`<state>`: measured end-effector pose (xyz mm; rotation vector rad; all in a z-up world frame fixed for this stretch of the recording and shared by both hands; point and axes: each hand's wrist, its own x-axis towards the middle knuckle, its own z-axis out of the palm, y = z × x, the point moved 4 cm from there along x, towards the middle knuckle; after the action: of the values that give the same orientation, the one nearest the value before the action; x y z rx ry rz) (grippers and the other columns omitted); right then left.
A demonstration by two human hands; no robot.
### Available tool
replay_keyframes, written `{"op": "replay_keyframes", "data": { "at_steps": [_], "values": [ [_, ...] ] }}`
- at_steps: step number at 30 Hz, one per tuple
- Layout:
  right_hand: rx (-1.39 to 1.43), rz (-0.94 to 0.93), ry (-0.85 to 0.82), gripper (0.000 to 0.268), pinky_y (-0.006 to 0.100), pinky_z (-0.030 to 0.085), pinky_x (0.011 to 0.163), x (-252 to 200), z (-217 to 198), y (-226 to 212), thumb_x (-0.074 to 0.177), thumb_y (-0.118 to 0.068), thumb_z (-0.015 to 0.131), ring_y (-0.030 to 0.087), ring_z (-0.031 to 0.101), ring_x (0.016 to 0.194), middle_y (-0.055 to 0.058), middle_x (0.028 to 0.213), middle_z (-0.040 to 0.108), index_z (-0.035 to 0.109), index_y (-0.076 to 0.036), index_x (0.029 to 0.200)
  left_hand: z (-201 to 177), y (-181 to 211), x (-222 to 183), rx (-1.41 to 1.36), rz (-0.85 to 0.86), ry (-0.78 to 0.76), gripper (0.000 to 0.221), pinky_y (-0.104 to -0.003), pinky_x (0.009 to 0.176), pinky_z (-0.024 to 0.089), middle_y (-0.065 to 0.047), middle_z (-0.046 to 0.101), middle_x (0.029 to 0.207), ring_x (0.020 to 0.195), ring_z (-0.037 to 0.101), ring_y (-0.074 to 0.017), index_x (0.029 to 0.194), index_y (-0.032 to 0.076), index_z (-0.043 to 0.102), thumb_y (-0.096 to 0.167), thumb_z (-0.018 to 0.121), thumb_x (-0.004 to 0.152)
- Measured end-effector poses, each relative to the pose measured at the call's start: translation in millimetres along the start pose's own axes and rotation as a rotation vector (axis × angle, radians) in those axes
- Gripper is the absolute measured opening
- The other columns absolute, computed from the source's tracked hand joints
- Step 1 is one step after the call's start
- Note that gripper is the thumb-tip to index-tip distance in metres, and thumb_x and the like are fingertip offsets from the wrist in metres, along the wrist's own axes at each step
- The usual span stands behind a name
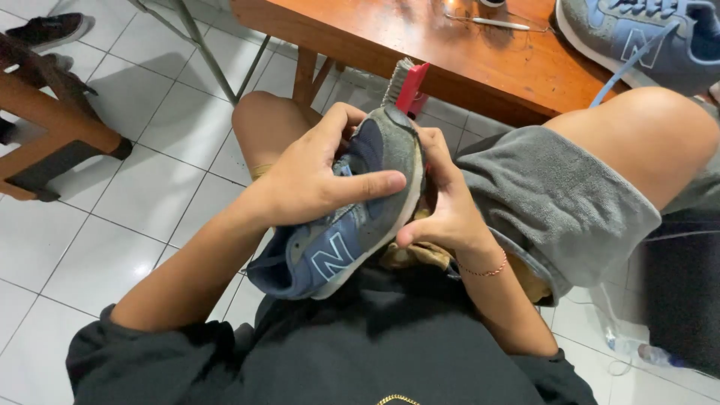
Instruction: Brushing a sneaker to clean it and then using a needle and thread to sew and repair the shoe.
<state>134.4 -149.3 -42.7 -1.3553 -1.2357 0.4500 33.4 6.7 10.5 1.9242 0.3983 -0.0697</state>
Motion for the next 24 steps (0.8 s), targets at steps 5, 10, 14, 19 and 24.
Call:
{"op": "replay_keyframes", "data": {
  "at_steps": [5,10,14,19,24],
  "values": [
    [-0.085,0.006,0.006,0.121,0.033,0.036,0.12,-3.6,8.4,-6.9,0.062,-0.065,0.079,0.018,0.038,0.124,0.007,0.13,0.036,0.032,-0.013,0.161,-0.7,7.7,-16.4,0.08,0.051,0.056,0.074,-0.028,0.088,0.053,0.005,0.069,0.115,0.104,0.068,-0.0092,0.124,0.018,0.055,0.053,0.08,0.063],
    [-0.139,0.013,0.025,0.125,0.027,0.036,0.112,-4.8,9.4,-4.4,0.059,-0.067,0.079,0.017,0.037,0.117,0.006,0.126,0.036,0.033,-0.013,0.161,1.5,0.3,-16.1,0.01,0.185,0.069,0.08,-0.027,0.091,0.054,0.003,0.069,0.118,0.105,0.068,-0.0101,0.129,0.013,0.055,0.045,0.086,0.062],
    [-0.101,-0.03,0.068,0.119,0.023,0.044,0.092,-5.1,6.8,-1.4,0.061,-0.063,0.082,0.014,0.042,0.102,0.005,0.124,0.033,0.038,-0.01,0.158,2.2,-4.8,-14.7,-0.045,0.446,0.118,0.08,-0.029,0.098,0.054,-0.004,0.066,0.125,0.111,0.066,-0.0145,0.133,0.008,0.053,0.036,0.089,0.068],
    [-0.049,-0.039,0.255,0.082,0.026,0.048,0.085,-5.1,-6.7,6.5,0.091,-0.069,0.063,0.014,0.051,0.089,0.005,0.123,0.036,0.052,-0.006,0.143,4.5,-26.9,-3.7,-0.023,0.745,0.129,0.092,-0.035,0.115,0.048,-0.012,0.055,0.14,0.131,0.059,-0.0239,0.142,0.003,0.046,0.027,0.096,0.07],
    [0.147,0.155,0.56,0.024,0.025,0.05,0.066,-6.9,-23.2,35.5,0.108,-0.03,0.054,0.009,0.053,0.073,-0.001,0.086,0.053,0.062,-0.009,0.118,13.0,-55.3,13.0,0.007,0.82,-0.07,0.088,-0.041,0.119,0.044,-0.014,0.053,0.141,0.135,0.055,-0.0285,0.144,0.007,0.046,0.029,0.095,0.074]
  ]
}}
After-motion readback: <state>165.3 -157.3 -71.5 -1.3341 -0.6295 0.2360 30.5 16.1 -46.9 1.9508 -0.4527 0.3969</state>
